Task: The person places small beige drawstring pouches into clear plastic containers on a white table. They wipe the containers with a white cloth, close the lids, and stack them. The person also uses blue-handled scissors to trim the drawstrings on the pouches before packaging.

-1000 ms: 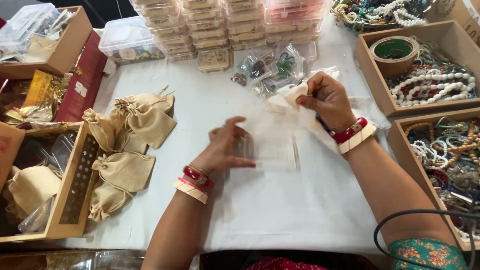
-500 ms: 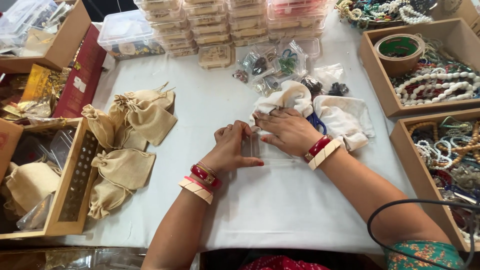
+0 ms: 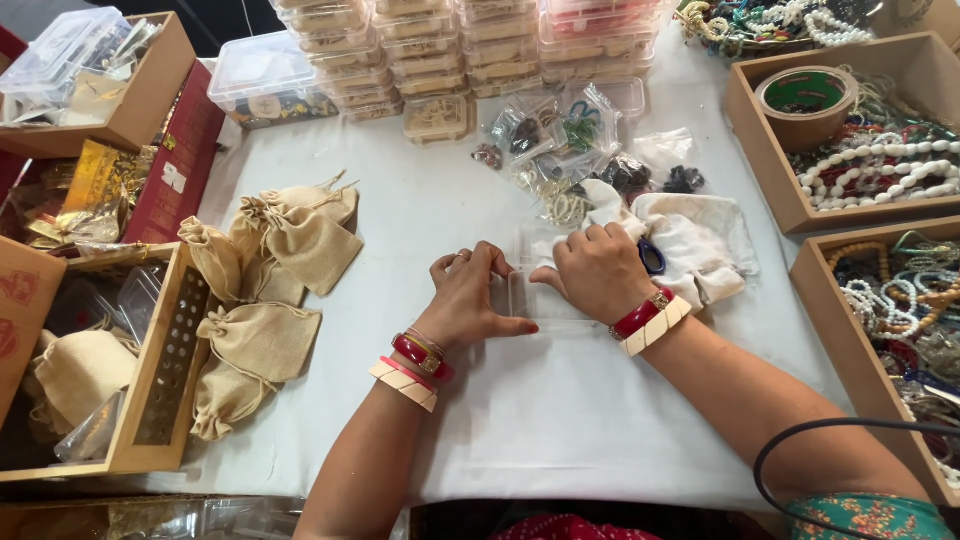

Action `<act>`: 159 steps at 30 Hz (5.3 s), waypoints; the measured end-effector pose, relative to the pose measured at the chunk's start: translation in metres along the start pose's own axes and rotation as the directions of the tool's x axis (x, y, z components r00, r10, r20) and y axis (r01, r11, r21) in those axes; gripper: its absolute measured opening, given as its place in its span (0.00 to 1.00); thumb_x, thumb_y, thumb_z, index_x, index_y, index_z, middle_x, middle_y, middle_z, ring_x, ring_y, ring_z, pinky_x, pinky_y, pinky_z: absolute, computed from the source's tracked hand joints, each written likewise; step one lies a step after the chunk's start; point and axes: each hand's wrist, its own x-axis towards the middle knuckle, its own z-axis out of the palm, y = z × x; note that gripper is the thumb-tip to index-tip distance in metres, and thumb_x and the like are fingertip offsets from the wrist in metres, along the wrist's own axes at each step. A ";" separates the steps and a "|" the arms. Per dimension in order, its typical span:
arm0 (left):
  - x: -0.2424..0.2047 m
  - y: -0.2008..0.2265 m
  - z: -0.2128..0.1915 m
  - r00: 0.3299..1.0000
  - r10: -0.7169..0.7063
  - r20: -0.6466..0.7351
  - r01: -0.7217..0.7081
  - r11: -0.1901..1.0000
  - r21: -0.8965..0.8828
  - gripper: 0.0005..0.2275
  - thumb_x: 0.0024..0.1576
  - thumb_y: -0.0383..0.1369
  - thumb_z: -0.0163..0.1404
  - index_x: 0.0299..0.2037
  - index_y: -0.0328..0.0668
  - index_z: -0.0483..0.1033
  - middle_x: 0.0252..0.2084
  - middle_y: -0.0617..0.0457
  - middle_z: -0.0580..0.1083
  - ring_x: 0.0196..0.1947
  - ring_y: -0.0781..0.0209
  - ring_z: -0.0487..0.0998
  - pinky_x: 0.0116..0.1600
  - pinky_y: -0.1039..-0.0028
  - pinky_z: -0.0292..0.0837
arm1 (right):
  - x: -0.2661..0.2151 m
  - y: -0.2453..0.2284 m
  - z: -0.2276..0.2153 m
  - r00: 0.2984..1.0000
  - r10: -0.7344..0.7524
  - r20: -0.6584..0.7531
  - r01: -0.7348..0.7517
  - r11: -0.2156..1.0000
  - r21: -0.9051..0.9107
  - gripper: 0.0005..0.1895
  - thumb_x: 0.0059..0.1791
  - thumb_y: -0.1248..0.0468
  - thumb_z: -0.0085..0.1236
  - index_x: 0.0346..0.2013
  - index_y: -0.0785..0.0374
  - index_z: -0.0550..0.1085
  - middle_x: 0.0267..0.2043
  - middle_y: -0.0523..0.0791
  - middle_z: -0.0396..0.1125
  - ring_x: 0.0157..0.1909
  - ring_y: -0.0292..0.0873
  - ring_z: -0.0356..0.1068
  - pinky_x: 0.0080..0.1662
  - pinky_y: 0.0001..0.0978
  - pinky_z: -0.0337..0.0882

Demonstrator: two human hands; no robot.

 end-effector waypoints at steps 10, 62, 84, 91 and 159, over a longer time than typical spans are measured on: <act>-0.006 -0.003 -0.009 0.980 0.185 0.068 -0.186 0.982 0.019 0.33 0.38 0.56 0.68 0.50 0.52 0.70 0.53 0.51 0.71 0.60 0.48 0.64 0.66 0.55 0.46 | 0.001 0.040 0.046 0.941 0.336 -0.024 -0.238 0.715 0.657 0.21 0.48 0.47 0.61 0.31 0.65 0.75 0.28 0.49 0.69 0.29 0.46 0.68 0.34 0.39 0.69; 0.017 -0.098 0.074 0.976 -0.198 -0.096 -0.210 -0.706 -0.676 0.17 0.72 0.46 0.42 0.47 0.39 0.74 0.52 0.45 0.75 0.52 0.44 0.76 0.61 0.53 0.71 | 0.005 -0.011 0.004 0.806 0.298 -0.511 0.238 0.627 0.742 0.09 0.58 0.67 0.51 0.53 0.63 0.72 0.52 0.48 0.71 0.53 0.48 0.72 0.56 0.39 0.72; -0.006 0.023 0.051 0.910 0.115 0.398 0.329 -0.785 -0.525 0.27 0.68 0.38 0.40 0.69 0.17 0.52 0.65 0.22 0.62 0.62 0.35 0.71 0.58 0.61 0.74 | 0.004 0.023 0.018 0.811 0.327 -0.484 0.237 0.573 0.785 0.48 0.58 0.30 0.17 0.65 0.68 0.67 0.57 0.54 0.70 0.53 0.47 0.73 0.50 0.39 0.74; 0.004 -0.020 0.041 0.978 -0.190 0.087 -0.020 -0.500 -0.866 0.09 0.68 0.36 0.43 0.47 0.38 0.62 0.50 0.43 0.76 0.59 0.43 0.79 0.62 0.55 0.73 | 0.003 0.062 0.081 0.685 0.708 -0.170 0.129 0.112 0.985 0.32 0.61 0.39 0.38 0.38 0.63 0.75 0.27 0.39 0.64 0.27 0.32 0.56 0.30 0.26 0.57; 0.014 -0.065 0.004 0.975 -0.030 -0.219 -0.051 0.934 -0.354 0.23 0.47 0.35 0.71 0.43 0.40 0.67 0.57 0.43 0.64 0.55 0.51 0.67 0.61 0.65 0.69 | -0.030 0.157 -0.078 0.676 0.321 -0.663 -0.466 0.884 -0.047 0.17 0.45 0.80 0.55 0.44 0.59 0.74 0.58 0.45 0.61 0.65 0.44 0.62 0.66 0.33 0.70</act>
